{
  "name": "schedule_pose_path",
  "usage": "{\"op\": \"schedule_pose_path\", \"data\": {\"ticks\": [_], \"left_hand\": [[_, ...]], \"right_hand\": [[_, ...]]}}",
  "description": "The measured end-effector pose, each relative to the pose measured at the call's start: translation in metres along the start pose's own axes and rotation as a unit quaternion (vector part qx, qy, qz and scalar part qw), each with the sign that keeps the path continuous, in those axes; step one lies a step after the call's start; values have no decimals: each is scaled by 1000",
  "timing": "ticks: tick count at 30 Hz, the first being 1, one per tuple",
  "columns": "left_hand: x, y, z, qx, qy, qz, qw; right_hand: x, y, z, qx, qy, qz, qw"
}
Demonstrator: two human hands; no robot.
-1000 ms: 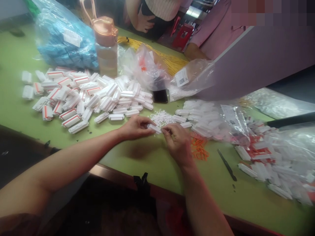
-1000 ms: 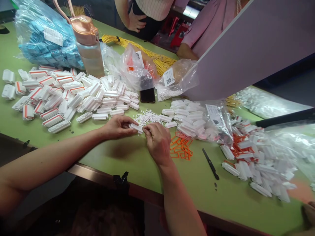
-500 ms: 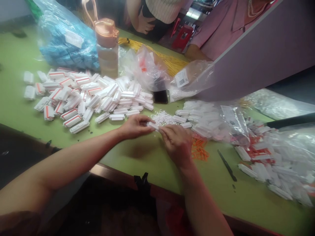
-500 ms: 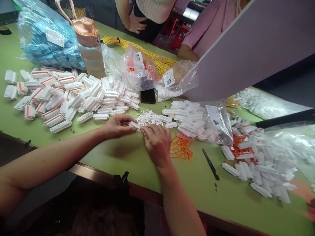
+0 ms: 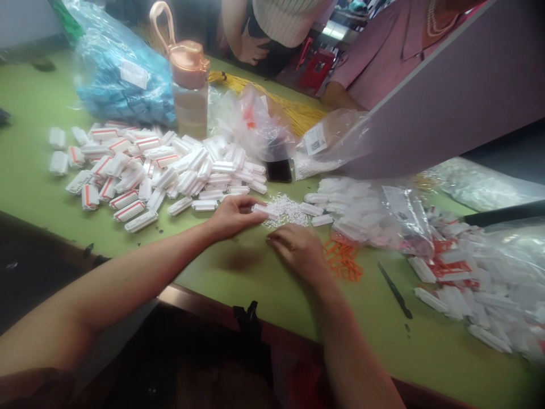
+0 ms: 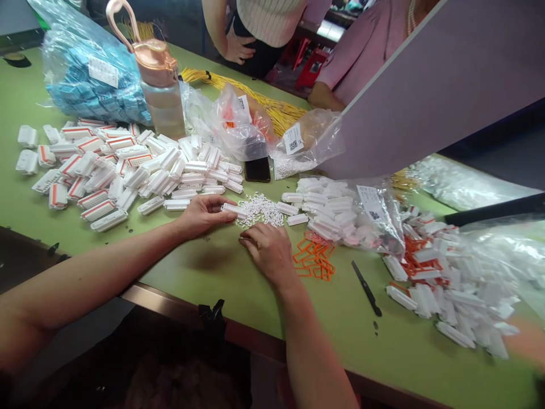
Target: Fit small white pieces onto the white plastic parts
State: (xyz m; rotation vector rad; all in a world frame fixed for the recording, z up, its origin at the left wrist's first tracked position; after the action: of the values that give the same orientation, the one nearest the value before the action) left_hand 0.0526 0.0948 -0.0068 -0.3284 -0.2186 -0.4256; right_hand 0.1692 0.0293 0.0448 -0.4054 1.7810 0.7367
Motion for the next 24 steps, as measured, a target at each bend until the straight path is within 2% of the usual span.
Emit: {"op": "schedule_pose_path", "data": {"ticks": [2,4,6,9,11,15,24], "left_hand": [[1,0,1,1,4,-2,1000],[1,-1,0,-2,10,-1,1000],[3,-1,-1,-1,27,-4,1000],[8,-1,-1,15,80,-15,997],[11,-3,1,34,118,-19,992],[16,-6,3,47,156,-31,986],[24,-12,9,36,154,-56,986]], "right_hand": [[4,1,1,1,-25,-6,1000],[-1,2,3,10,-17,19,1000],[-14,2,5,31,34,83,995],[-38,-3,11,67,115,209,969],[-45,-6,12,78,130,254,955],[-41,-5,13,86,127,263,953],[-36,-1,9,70,88,249,962]]}}
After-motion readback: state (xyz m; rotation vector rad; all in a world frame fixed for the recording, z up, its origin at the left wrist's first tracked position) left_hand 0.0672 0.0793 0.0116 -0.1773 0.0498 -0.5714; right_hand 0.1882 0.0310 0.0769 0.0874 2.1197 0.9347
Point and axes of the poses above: each hand's wrist, its own y-axis towards the middle knuckle, its own x-axis out of the palm, z = x × y, the point moved 10 cm from there along y, towards the middle knuckle, and after that the axes turned 14 degrees about -x, right-handed, at the moved point
